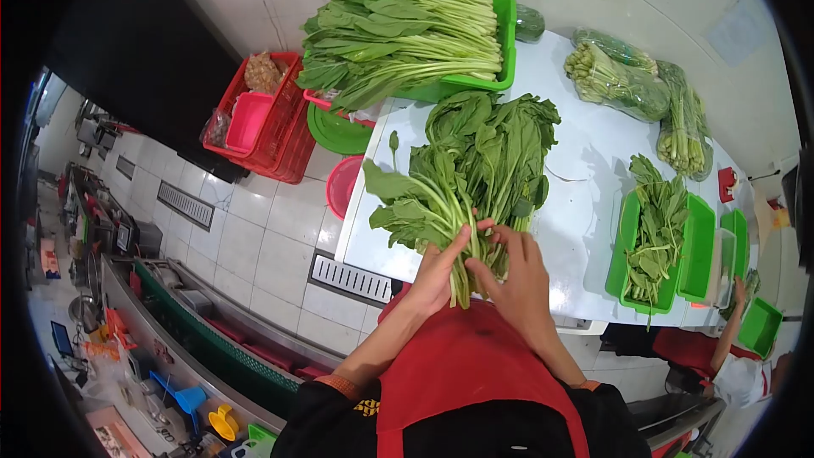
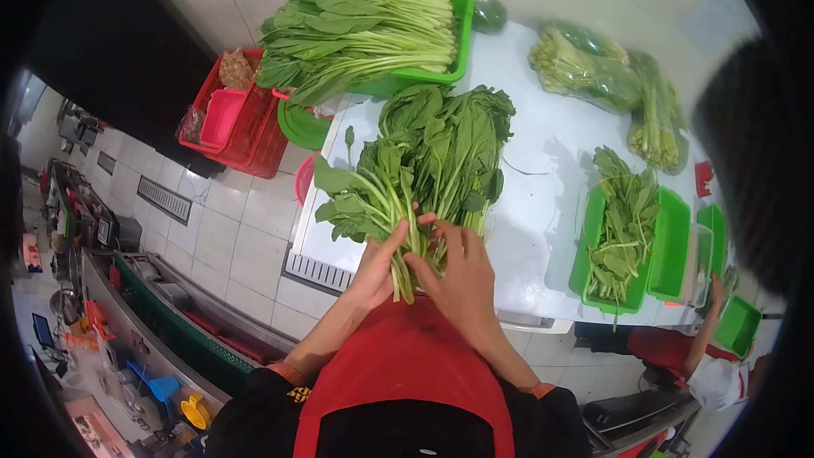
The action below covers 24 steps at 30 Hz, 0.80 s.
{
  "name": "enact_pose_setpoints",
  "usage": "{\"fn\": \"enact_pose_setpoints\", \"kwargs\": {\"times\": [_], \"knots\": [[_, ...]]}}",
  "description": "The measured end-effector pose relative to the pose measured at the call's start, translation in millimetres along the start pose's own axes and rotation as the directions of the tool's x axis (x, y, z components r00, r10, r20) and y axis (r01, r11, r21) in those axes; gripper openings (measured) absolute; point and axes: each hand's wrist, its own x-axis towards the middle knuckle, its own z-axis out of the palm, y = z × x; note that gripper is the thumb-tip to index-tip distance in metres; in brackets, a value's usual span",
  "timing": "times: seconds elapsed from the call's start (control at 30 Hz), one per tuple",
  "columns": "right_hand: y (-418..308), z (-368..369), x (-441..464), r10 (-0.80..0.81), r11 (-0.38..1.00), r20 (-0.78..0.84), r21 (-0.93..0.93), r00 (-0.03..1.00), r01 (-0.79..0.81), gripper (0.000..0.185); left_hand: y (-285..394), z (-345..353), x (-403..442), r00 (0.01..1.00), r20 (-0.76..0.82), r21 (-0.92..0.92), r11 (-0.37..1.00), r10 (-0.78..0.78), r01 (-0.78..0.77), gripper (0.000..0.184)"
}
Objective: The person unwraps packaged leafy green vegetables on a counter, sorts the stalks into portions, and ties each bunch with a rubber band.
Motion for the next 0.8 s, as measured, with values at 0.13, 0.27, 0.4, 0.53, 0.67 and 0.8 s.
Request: {"fn": "enact_pose_setpoints", "kwargs": {"times": [0.13,0.27,0.4,0.53,0.67,0.8], "knots": [[10,2,15,-0.175,0.978,-0.19,0.081,0.966,0.193,0.038,-3,7,4,0.988,-0.073,0.223,0.968,0.135,-0.116,0.047],[-7,-4,32,-0.272,0.949,-0.258,0.086,0.927,0.303,0.028,-7,13,1,0.979,-0.107,0.42,0.9,0.175,-0.115,0.034],[-28,-5,58,-0.395,0.918,-0.147,-0.1,0.907,0.384,0.024,-16,17,-1,0.953,-0.024,0.7,0.686,0.302,-0.2,0.04],[-18,-5,73,-0.42,0.901,-0.115,0.066,0.9,0.429,0.029,-19,1,4,0.981,0.042,0.744,0.649,0.188,-0.157,0.047],[-17,-21,75,0.009,0.859,0.106,0.508,0.994,-0.062,0.031,8,15,-9,0.999,0.035,0.342,0.939,0.005,-0.017,0.051],[-6,-28,78,0.024,0.697,0.124,0.709,0.992,-0.105,0.028,12,7,-13,0.993,0.092,0.13,0.989,-0.079,0.066,0.045]]}}
